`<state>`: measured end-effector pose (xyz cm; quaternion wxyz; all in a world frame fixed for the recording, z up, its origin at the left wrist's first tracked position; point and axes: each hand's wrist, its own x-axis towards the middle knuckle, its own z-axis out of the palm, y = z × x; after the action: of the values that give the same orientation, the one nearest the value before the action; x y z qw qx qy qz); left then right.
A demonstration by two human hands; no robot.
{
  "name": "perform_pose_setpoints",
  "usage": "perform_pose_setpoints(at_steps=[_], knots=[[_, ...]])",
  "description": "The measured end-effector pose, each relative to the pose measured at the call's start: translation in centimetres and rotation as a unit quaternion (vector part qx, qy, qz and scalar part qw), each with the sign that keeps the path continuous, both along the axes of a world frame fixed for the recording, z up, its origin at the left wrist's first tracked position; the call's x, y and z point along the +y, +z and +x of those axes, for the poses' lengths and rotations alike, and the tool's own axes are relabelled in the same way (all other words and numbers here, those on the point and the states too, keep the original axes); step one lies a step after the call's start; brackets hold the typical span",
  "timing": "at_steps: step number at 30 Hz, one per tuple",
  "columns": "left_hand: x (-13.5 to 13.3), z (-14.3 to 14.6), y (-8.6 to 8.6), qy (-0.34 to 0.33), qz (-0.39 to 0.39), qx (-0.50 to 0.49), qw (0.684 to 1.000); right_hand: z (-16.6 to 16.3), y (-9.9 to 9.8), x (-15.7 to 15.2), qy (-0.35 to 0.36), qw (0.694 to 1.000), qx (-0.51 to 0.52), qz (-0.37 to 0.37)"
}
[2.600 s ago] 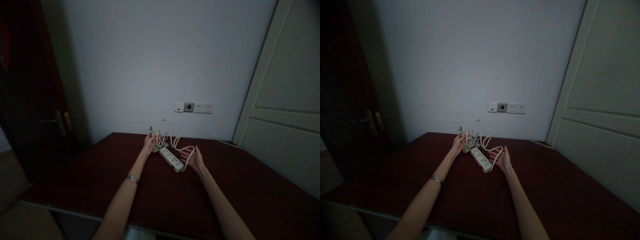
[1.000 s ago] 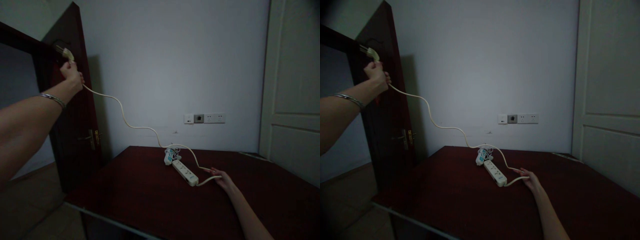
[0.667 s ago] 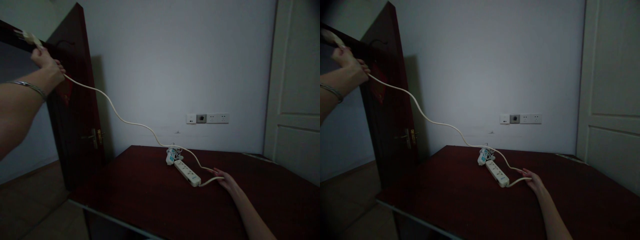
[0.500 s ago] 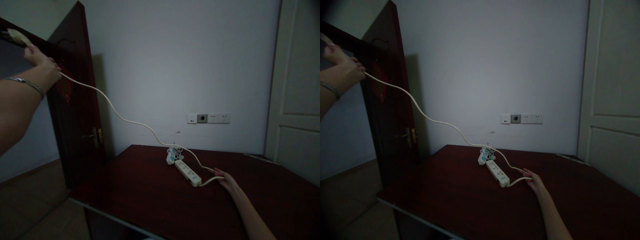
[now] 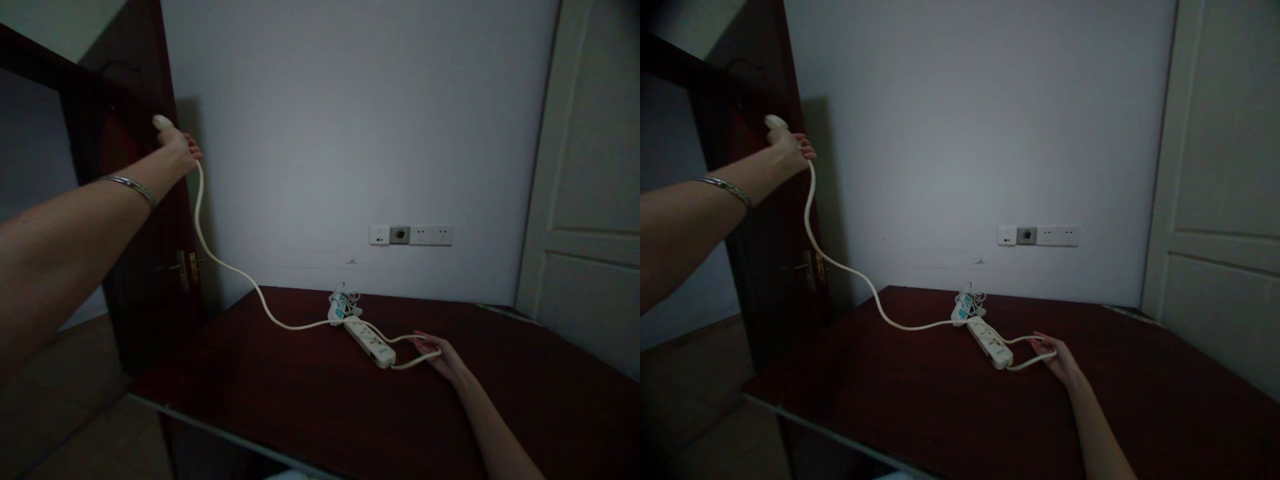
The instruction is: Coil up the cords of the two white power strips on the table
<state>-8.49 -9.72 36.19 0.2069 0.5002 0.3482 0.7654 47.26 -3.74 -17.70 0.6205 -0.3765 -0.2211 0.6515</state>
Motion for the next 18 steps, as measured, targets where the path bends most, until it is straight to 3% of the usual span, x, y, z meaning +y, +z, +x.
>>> perform_pose_setpoints(at_steps=[3, 7, 10, 14, 18], knots=[[1.9, 4.9, -1.6, -0.018, -0.037, -0.051, 0.998, -0.1, 0.3, -0.5, 0.026, 1.000, 0.005, 0.007], [3.5, 11.7, -5.0, -0.115, -0.080, 0.009, 0.990, 0.0, 1.3, -1.3, 0.076, 0.997, -0.002, -0.004], [4.5, 15.7, -8.1, -0.156, -0.123, 0.049, 0.979, -0.1, 2.1, -1.6, 0.073, 0.995, -0.060, -0.028], [5.3, 19.1, -12.4, -0.223, -0.183, 0.211, 0.934, -0.2, 2.5, -1.4, -0.019, 0.976, -0.207, -0.071], [5.6, 20.8, -16.2, -0.209, -0.195, 0.311, 0.907, 0.6, 1.9, -1.1, -0.143, 0.940, -0.300, -0.073]])
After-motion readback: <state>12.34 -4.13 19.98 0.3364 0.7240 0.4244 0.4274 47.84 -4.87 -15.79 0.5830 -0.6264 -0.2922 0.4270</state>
